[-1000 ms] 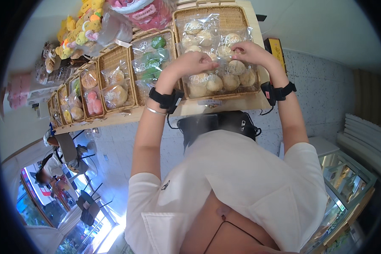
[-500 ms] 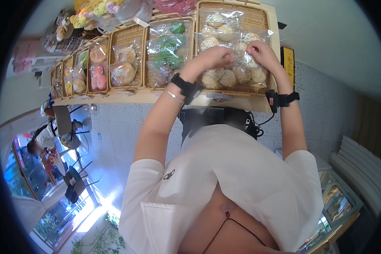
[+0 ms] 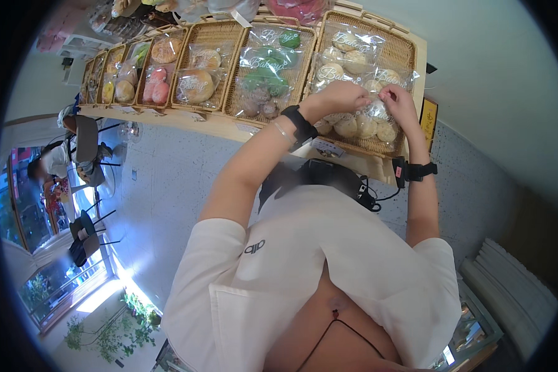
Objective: The person wipes a display shelf with a blue cloth, then picks up and places various packaged squishy toys and plushies into wicker baskets and on shelves. The person handles items one at a time, adjusting their positions to organize the display.
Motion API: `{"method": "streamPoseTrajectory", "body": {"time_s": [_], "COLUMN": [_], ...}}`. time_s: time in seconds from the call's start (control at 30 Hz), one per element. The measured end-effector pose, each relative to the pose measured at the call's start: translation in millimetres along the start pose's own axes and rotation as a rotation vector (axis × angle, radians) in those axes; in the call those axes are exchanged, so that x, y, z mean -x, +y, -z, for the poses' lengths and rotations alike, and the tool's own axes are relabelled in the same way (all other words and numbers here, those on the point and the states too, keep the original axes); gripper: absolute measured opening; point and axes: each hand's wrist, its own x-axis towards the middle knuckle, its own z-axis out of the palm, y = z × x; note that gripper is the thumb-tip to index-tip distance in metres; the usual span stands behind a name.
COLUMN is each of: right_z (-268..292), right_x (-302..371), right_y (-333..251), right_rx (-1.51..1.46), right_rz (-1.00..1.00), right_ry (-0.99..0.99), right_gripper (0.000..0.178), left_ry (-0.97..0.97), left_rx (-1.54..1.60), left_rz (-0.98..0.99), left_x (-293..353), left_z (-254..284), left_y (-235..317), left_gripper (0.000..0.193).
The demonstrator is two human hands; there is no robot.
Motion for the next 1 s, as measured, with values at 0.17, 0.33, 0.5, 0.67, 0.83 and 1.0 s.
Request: {"method": "streamPoseTrajectory", "body": {"time_s": [0.17,0.33,0.5,0.67,0.83,1.0], "right_z": [11.3,41.6,38.8,30.3,31.1,34.0], "right_x": [-8.2,-38.6,-69.8,-78.1,-79.0,-82.3], "right_y": [-2.7,14.3,35.7,48.6,43.5,22.5], "right_rx": [-0.105,0.096,0.299,0.429,0.284,0.271], "right_rz": [0.012,0.001,0.105,0.128,0.141,0.008], "right_ry": [-0.023,0.118,0.047,0.092,0.044,0.08], "right_gripper": [0.014,0.026,0.034,0.031,0.017,0.009], "left_ry": [0.178,0.302,0.363,0.279,0.214,0.274], "left_rx": [0.344,0.196,0.008,-0.147,-0.221,-0.106], "left_rz": [-0.005,0.11,0.111,0.217,0.269,0.235], "left_x": [-2.5,-10.9,-23.3,-23.8,-25.3,-27.2], "left_z": [14.7,49.0,49.2,50.6,52.2,45.8], "left_y": [-18.9,-42.9,-67.3,-70.3,-67.9,-68.0], "left_gripper": [0.026,0.027,0.028,0.027,0.023,0.02]}}
